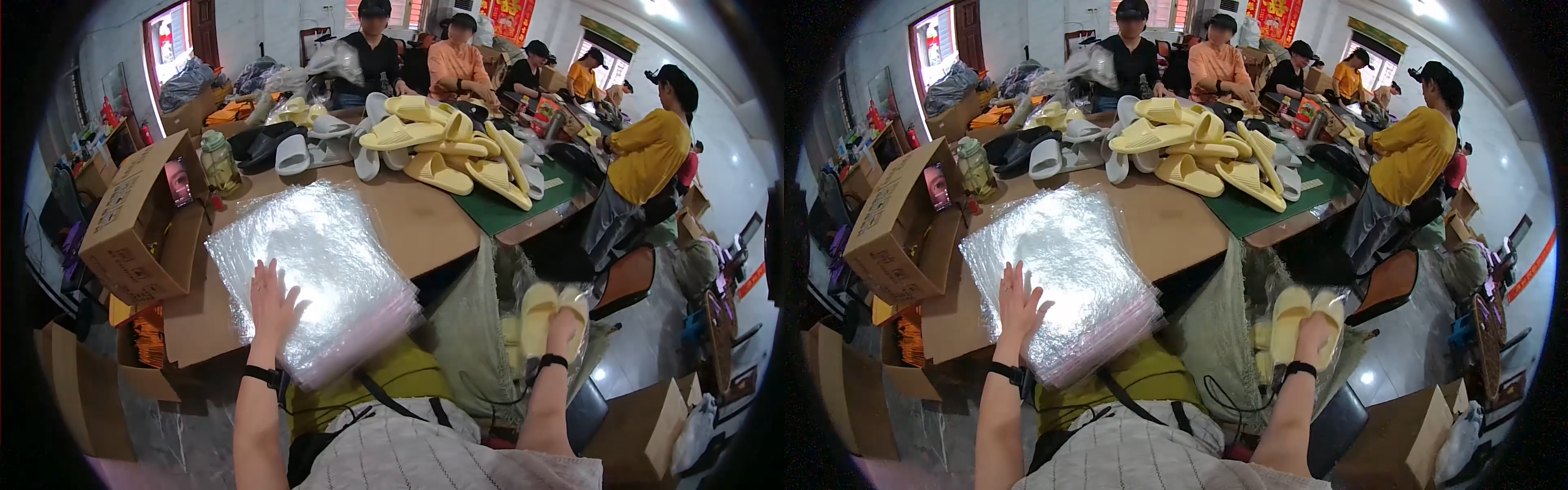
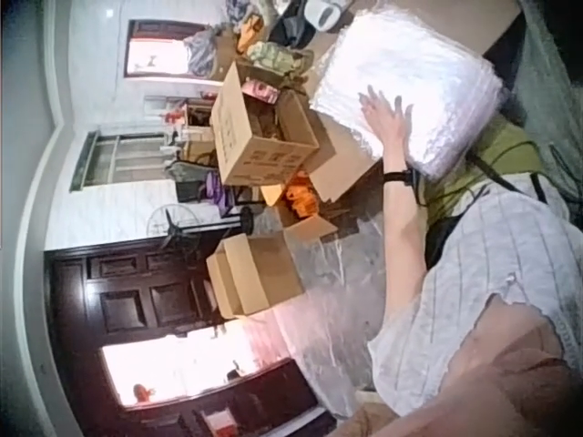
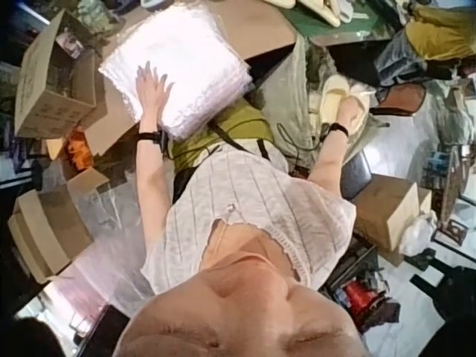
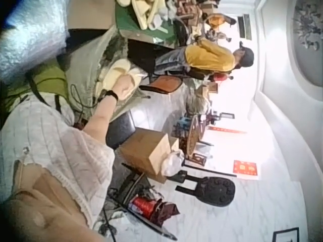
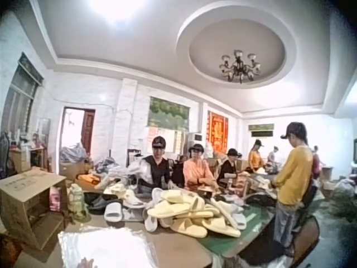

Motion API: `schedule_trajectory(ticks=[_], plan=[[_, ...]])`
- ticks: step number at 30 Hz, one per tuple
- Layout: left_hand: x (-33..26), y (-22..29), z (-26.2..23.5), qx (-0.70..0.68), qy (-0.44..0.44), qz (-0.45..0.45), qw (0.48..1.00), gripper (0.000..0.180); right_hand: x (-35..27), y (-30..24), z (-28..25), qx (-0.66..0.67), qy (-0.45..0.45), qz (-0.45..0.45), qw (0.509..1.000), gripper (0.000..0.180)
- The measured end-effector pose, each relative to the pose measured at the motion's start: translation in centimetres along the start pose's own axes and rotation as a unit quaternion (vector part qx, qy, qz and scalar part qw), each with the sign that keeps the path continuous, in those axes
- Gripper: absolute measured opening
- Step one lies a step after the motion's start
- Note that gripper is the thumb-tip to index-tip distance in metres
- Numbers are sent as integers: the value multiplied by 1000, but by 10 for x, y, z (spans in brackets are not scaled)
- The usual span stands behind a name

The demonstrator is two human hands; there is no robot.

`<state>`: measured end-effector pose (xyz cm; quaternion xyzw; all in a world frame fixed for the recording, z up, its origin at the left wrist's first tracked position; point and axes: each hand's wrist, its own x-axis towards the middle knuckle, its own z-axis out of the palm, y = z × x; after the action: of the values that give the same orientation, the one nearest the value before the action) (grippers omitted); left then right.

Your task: The recorder is packing yellow and white slippers into plastic bags.

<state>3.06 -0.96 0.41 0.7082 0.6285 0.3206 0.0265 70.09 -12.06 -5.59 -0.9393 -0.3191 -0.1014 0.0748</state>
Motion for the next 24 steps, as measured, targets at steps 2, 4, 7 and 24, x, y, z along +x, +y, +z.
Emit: schedule_trajectory(ticks=[2, 4, 7, 24], plan=[[-2, -2, -1, 13, 4, 2, 1000, 83, -20, 12, 37, -68, 40, -122, 989, 28], [-10, -8, -6, 33, 4, -4, 999, 82, -39, -16, 72, -27, -73, -160, 984, 23], [-7, -4, -10, 39, 3, 8, 999, 82, -68, 4, 181, 125, -213, -249, 937, 25], [-1, 16, -16, 28, -20, -32, 999, 83, 54, -204, -16, 456, 47, -214, 862, 33]])
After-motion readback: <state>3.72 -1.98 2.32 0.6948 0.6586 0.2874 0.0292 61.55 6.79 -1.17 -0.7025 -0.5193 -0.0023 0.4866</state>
